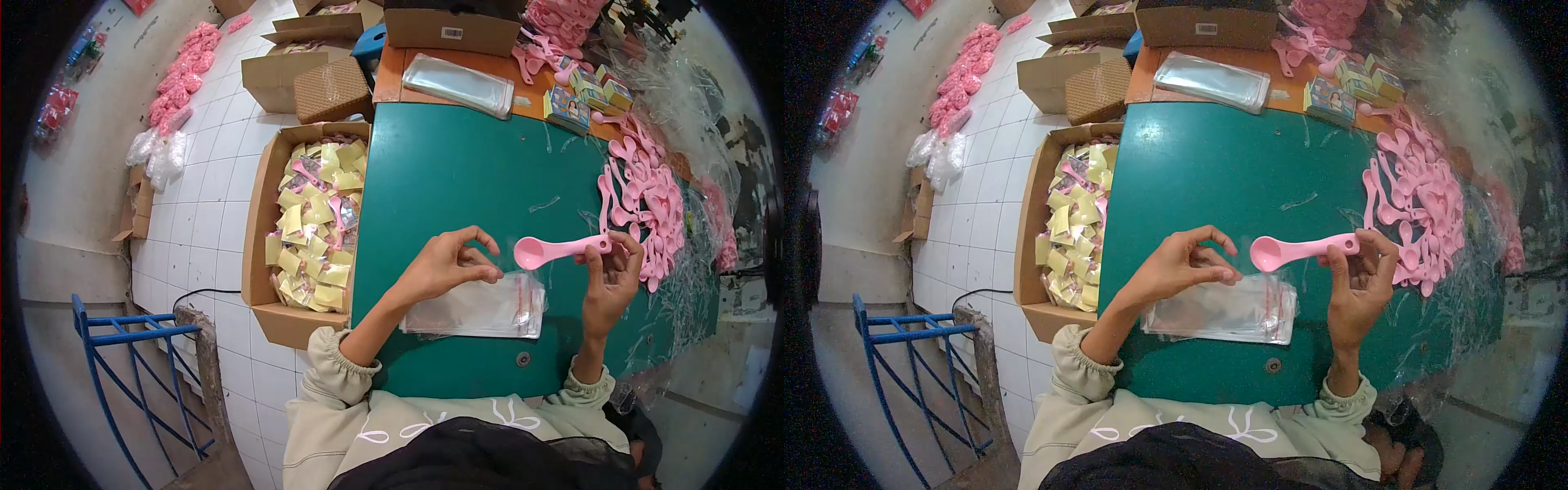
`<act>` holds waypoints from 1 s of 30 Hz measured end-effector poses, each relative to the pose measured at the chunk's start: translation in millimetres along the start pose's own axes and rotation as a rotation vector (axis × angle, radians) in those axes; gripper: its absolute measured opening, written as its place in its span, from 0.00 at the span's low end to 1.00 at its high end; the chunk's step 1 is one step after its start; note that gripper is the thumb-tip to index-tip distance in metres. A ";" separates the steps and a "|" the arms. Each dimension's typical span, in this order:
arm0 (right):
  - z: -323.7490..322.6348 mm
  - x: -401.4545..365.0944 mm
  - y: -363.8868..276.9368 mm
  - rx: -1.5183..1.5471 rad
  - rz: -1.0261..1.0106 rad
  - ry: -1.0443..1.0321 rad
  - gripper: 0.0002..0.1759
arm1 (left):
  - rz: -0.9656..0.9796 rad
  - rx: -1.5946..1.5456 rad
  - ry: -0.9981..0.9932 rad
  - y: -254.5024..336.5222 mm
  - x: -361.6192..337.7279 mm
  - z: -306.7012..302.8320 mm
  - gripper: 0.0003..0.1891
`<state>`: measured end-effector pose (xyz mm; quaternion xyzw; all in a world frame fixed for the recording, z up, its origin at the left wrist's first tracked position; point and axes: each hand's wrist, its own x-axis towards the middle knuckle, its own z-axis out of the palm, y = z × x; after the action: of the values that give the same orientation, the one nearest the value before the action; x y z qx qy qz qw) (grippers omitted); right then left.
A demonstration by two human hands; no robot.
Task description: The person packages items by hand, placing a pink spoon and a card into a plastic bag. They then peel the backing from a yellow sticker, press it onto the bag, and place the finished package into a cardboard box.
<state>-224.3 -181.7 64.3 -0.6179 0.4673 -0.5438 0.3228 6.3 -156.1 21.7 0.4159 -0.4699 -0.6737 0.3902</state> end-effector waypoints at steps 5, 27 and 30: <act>5.2 -3.8 -6.6 -0.001 -0.007 -0.041 0.17 | -0.004 0.006 -0.016 -4.1 1.5 -1.4 0.16; 15.1 -10.1 -15.6 0.001 0.060 -0.319 0.18 | 0.178 -0.107 -0.106 -0.1 -6.0 12.5 0.19; 14.2 -5.4 -17.6 -0.009 0.057 -0.334 0.19 | 0.050 0.131 -0.091 9.6 -10.4 5.4 0.17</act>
<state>-206.3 -172.0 75.4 -0.6876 0.4267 -0.4220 0.4087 6.2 -147.3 34.0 0.3977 -0.5405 -0.6499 0.3570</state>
